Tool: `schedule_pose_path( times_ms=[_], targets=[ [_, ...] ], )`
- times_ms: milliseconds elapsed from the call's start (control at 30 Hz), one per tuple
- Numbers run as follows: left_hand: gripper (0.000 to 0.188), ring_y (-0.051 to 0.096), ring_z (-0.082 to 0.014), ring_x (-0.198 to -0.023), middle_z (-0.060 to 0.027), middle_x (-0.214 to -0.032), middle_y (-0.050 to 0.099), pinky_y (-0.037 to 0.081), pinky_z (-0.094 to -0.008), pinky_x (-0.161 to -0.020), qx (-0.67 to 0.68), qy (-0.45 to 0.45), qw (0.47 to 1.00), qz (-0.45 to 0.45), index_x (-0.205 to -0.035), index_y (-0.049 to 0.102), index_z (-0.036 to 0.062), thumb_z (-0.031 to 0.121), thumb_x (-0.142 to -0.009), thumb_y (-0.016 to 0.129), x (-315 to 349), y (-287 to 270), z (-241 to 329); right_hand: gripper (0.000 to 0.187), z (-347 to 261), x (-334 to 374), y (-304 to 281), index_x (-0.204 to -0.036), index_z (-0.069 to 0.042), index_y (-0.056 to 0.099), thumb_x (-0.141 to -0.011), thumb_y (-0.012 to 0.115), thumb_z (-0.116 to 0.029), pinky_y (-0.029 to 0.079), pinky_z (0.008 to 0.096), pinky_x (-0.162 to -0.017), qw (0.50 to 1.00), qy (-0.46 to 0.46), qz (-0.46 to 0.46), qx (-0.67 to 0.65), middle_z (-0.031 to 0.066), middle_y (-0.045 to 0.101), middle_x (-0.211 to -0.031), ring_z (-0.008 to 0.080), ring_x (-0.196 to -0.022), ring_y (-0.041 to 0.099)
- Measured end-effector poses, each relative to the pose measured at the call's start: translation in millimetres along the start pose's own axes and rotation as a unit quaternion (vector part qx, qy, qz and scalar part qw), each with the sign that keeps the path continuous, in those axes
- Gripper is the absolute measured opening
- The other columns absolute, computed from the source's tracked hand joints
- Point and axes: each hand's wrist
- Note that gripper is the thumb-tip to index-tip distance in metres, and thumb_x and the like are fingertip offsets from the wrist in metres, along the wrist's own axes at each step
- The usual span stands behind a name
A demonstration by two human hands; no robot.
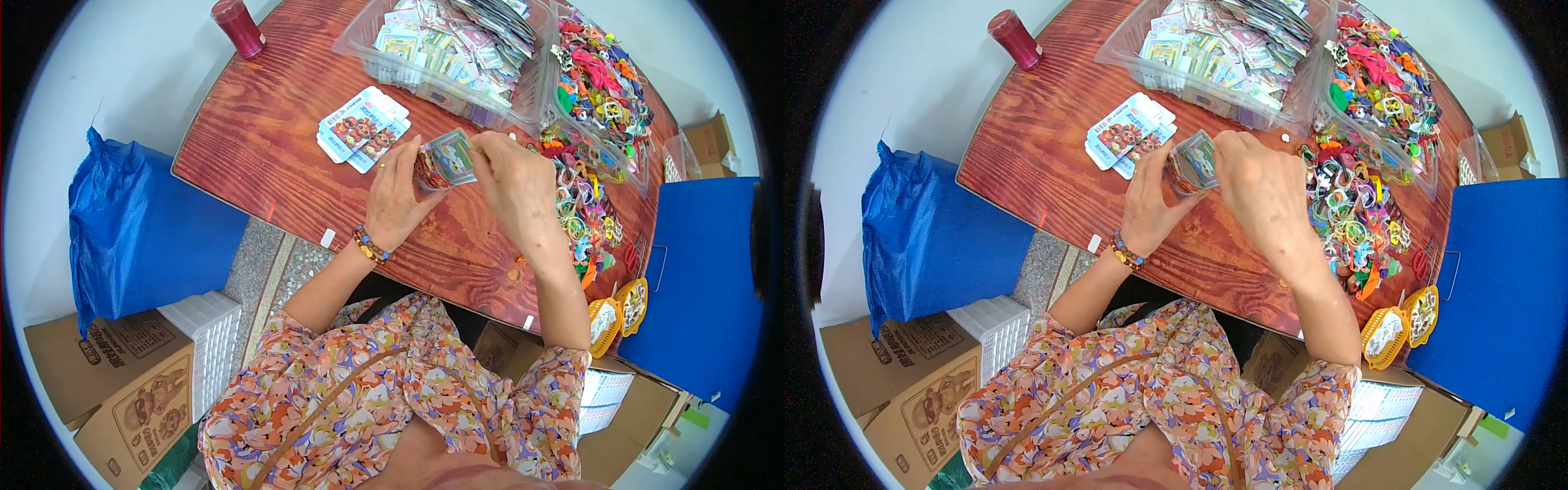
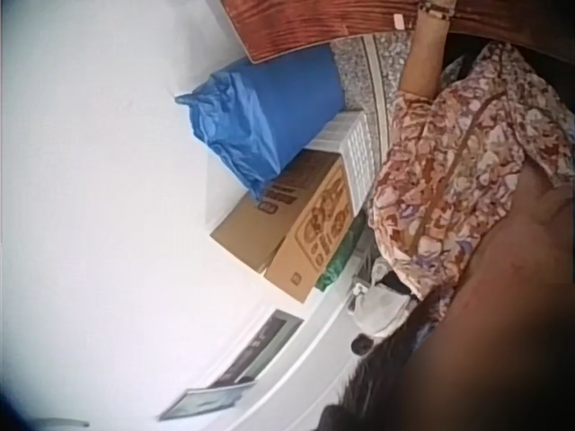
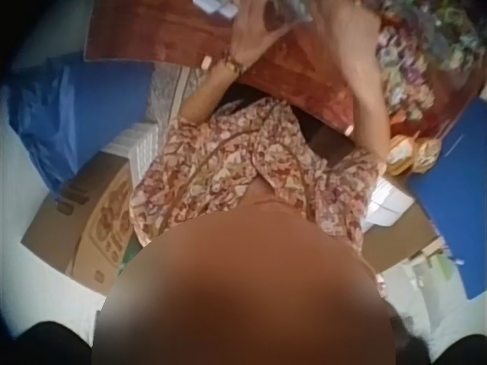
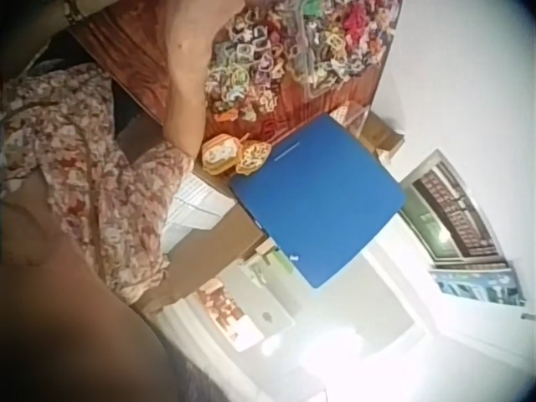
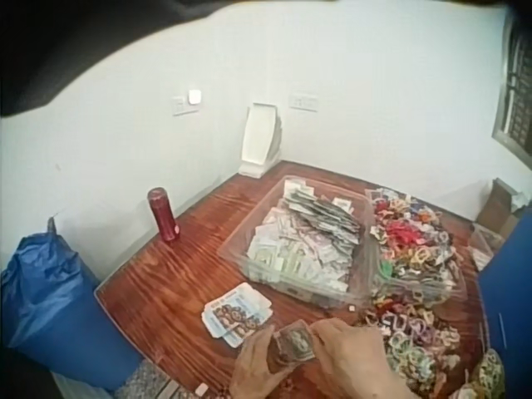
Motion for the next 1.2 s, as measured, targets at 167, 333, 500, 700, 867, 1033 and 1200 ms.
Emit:
schedule_pose_path(
  times_ms=[167,333,500,700,867,1033,1200],
  targets=[
    [0.088,0.055,-0.0375,-0.118,-0.0211,-0.128,0.054,0.048,-0.0455,-0.097,-0.009,-0.015,1.0,-0.009,-0.142,0.041,-0.0003,0.014,-0.068,0.087,4.2,3.8,-5.1,0.01,-18.1,-1.6,8.6,-0.092,-0.007,0.063,-0.087,0.069,-0.014,0.051,0.0378,-0.061,0.991,0.067,-0.054,0.098,0.0102,0.067,-0.092,0.029,-0.071,0.066],
    [0.087,0.056,-0.0392,-0.113,-0.0215,-0.122,0.056,0.049,-0.0461,-0.094,-0.008,-0.037,0.999,0.001,-0.142,0.041,0.0003,0.017,-0.069,0.087,-1.0,4.0,-6.5,0.022,-6.8,-2.2,12.9,-0.105,-0.008,0.068,-0.084,0.071,-0.014,0.05,0.0404,-0.082,0.99,-0.058,0.058,0.115,0.0083,0.064,-0.119,0.028,-0.095,0.064],
    [0.086,0.057,-0.0395,-0.111,-0.0214,-0.121,0.056,0.049,-0.0465,-0.094,-0.001,-0.038,0.999,-0.015,-0.141,0.042,0.0004,0.017,-0.069,0.086,-2.3,2.8,-4.2,0.025,-0.7,4.0,13.3,-0.107,-0.004,0.069,-0.083,0.071,-0.011,0.043,0.0463,-0.1,0.994,-0.079,0.061,0.053,0.013,0.061,-0.127,0.0328,-0.118,0.057],
    [0.083,0.057,-0.0366,-0.112,-0.0193,-0.123,0.056,0.049,-0.0435,-0.094,-0.023,-0.029,0.999,-0.017,-0.139,0.044,0.002,0.017,-0.07,0.087,0.5,3.1,-3.3,0.021,9.8,10.6,28.3,-0.104,-0.004,0.069,-0.084,0.07,-0.01,0.04,0.0481,-0.104,0.996,-0.046,0.056,0.046,0.0109,0.062,-0.127,0.0316,-0.125,0.053],
    [0.086,0.053,-0.0384,-0.116,-0.0207,-0.126,0.053,0.047,-0.0456,-0.097,-0.04,-0.015,0.999,-0.032,-0.14,0.043,0.0,0.014,-0.068,0.087,-1.0,2.0,2.6,0.01,16.1,7.6,26.5,-0.092,-0.004,0.068,-0.083,0.07,-0.009,0.036,0.0472,-0.105,0.998,0.009,0.065,-0.012,0.0075,0.066,-0.112,0.0292,-0.117,0.057],
    [0.087,0.052,-0.0377,-0.118,-0.0192,-0.129,0.052,0.046,-0.0453,-0.099,-0.03,-0.005,0.999,-0.014,-0.141,0.043,0.0011,0.01,-0.067,0.087,1.6,6.3,-1.3,0.008,10.4,0.9,23.7,-0.083,-0.004,0.065,-0.08,0.069,-0.009,0.035,0.0492,-0.105,0.997,-0.001,0.075,0.035,0.0067,0.063,-0.104,0.0276,-0.111,0.057],
    [0.09,0.051,-0.0367,-0.122,-0.0181,-0.132,0.052,0.045,-0.0454,-0.101,-0.006,0.002,1.0,0.025,-0.143,0.041,0.0017,0.008,-0.066,0.087,3.9,15.8,-2.7,0.008,-10.7,-7.5,23.5,-0.08,-0.003,0.061,-0.078,0.068,-0.008,0.03,0.0556,-0.109,0.984,-0.052,0.101,0.138,0.007,0.06,-0.105,0.026,-0.116,0.054]
  ],
)
Point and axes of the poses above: each hand's wrist, its own x-axis away from the middle knuckle, its own y-axis out of the palm, z = x × y
